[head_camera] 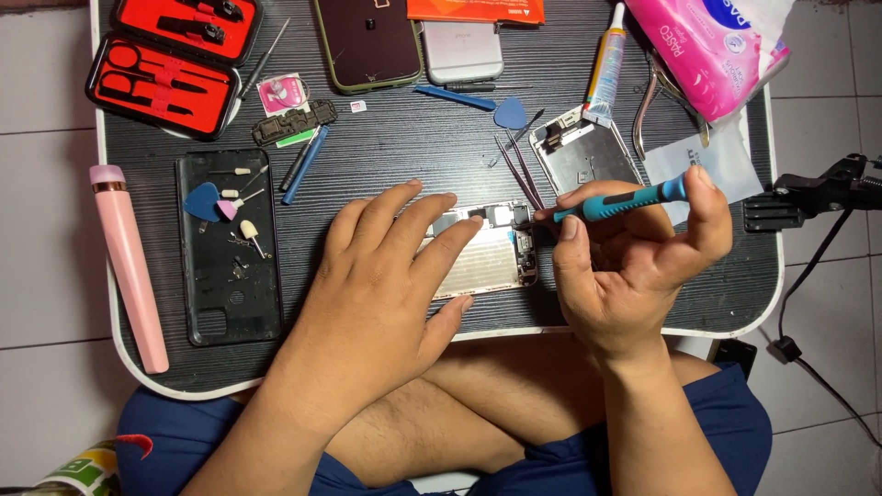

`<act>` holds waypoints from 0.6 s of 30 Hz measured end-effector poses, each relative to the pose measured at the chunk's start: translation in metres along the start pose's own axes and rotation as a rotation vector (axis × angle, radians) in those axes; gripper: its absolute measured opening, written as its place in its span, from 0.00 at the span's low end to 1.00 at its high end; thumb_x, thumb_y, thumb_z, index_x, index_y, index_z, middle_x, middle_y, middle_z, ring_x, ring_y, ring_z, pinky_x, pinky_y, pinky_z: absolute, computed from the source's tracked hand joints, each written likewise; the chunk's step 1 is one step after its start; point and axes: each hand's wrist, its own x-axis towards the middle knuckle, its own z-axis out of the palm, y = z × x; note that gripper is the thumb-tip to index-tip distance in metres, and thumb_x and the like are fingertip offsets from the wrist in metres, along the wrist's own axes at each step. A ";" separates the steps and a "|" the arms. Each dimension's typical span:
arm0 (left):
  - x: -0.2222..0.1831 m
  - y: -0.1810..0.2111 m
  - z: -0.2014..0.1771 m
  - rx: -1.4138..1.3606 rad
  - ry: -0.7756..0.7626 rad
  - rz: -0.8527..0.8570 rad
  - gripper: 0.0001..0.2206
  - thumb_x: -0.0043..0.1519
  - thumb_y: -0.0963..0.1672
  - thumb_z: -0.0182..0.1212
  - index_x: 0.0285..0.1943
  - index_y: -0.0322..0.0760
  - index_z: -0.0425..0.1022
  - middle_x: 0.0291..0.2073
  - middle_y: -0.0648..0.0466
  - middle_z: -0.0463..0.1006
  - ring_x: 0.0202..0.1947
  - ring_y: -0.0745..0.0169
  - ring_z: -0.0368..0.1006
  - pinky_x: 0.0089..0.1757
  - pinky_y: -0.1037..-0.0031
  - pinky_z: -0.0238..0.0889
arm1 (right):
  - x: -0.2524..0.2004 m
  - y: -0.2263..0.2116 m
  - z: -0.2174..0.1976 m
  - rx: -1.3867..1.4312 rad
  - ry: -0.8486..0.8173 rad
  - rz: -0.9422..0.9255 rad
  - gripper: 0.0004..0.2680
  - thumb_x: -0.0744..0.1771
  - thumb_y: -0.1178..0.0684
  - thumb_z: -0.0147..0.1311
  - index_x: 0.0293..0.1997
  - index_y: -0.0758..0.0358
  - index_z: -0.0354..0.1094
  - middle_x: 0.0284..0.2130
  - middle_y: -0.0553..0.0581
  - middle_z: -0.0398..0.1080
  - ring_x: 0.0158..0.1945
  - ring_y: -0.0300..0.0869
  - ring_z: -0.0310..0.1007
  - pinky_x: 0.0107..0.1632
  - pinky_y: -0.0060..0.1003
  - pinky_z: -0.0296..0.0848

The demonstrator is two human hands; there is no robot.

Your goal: A person is disassembling or repairing a smartphone, using a precision screwdriver to work on internal components.

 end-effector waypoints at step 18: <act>-0.001 -0.001 0.000 0.007 -0.006 -0.009 0.33 0.55 0.49 0.67 0.70 0.33 0.65 0.64 0.42 0.69 0.68 0.42 0.57 0.63 0.51 0.47 | -0.001 0.003 -0.001 -0.091 0.002 -0.056 0.31 0.71 0.73 0.50 0.75 0.44 0.32 0.45 0.67 0.73 0.38 0.45 0.77 0.44 0.30 0.75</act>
